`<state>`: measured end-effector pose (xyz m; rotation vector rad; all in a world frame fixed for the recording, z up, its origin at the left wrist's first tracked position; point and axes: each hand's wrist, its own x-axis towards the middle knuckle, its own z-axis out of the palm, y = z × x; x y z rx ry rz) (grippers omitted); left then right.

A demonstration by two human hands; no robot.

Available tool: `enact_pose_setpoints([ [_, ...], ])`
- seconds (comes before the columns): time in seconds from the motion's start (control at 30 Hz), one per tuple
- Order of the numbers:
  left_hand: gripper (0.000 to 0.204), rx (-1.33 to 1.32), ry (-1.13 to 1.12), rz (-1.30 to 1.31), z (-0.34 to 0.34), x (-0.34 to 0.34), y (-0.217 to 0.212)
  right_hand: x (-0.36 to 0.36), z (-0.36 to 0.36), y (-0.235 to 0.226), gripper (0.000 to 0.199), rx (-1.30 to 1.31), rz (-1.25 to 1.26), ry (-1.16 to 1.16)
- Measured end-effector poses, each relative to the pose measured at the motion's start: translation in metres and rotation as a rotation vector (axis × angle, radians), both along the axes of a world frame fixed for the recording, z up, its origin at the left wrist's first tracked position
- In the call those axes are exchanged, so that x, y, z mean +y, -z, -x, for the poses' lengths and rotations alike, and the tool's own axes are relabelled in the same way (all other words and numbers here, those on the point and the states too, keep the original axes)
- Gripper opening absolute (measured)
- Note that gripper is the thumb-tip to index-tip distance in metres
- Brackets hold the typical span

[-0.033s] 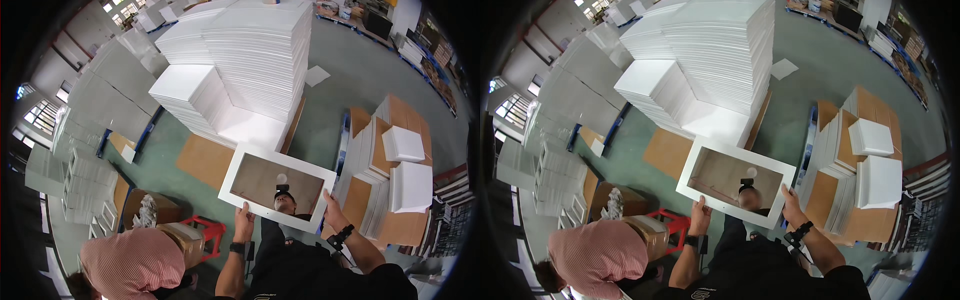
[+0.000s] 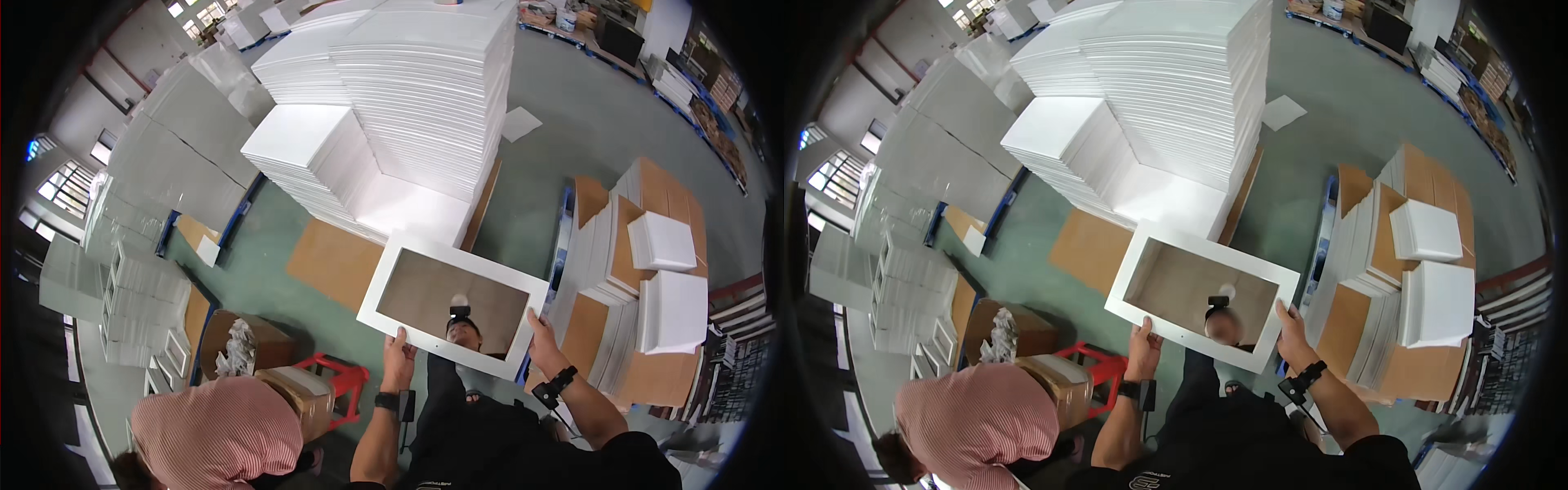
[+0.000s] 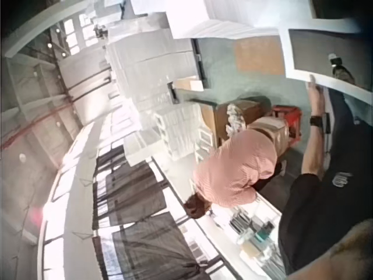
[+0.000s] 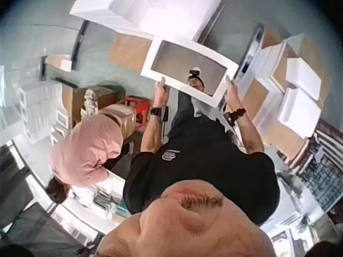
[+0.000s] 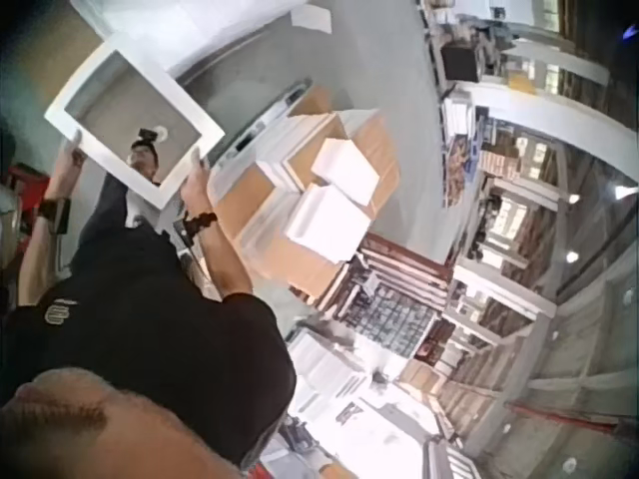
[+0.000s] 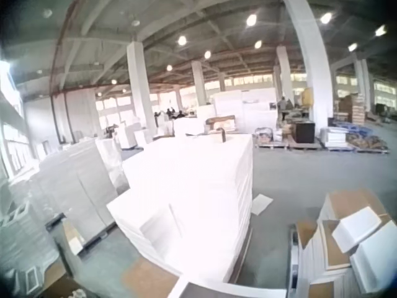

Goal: The person uses a pneumatic screwdriver to fasten screws into a white rectangular panel on a workbench. After completing the fastening, the person lifts the panel, places it on a stack, and then picks up and stacks additional white panels.

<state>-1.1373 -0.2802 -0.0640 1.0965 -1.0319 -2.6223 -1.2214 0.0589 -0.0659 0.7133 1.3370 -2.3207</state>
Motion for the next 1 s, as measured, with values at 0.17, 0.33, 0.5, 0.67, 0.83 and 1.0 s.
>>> enact_pose_setpoints([
  [0.17, 0.024, 0.003, 0.052, -0.016, 0.13, -0.068, 0.077, -0.078, 0.129, 0.109, 0.049, -0.105, -0.315, 0.19],
  [0.33, 0.023, -0.093, 0.063, 0.013, 0.243, -0.13, 0.166, -0.157, 0.24, 0.186, 0.05, -0.09, -0.49, 0.306],
  [0.5, 0.023, -0.14, 0.062, 0.087, 0.313, -0.171, 0.236, -0.2, 0.308, 0.246, 0.052, -0.124, -0.485, 0.32],
  [0.67, 0.025, -0.237, 0.016, 0.133, 0.359, -0.189, 0.261, -0.226, 0.346, 0.268, 0.052, -0.123, -0.529, 0.343],
  [0.83, 0.03, -0.395, -0.109, 0.262, 0.384, -0.19, 0.277, -0.243, 0.366, 0.276, 0.053, -0.147, -0.563, 0.32],
  [1.0, 0.033, -0.44, -0.061, 0.502, 0.4, -0.194, 0.292, -0.254, 0.372, 0.281, 0.05, -0.146, -0.51, 0.325],
])
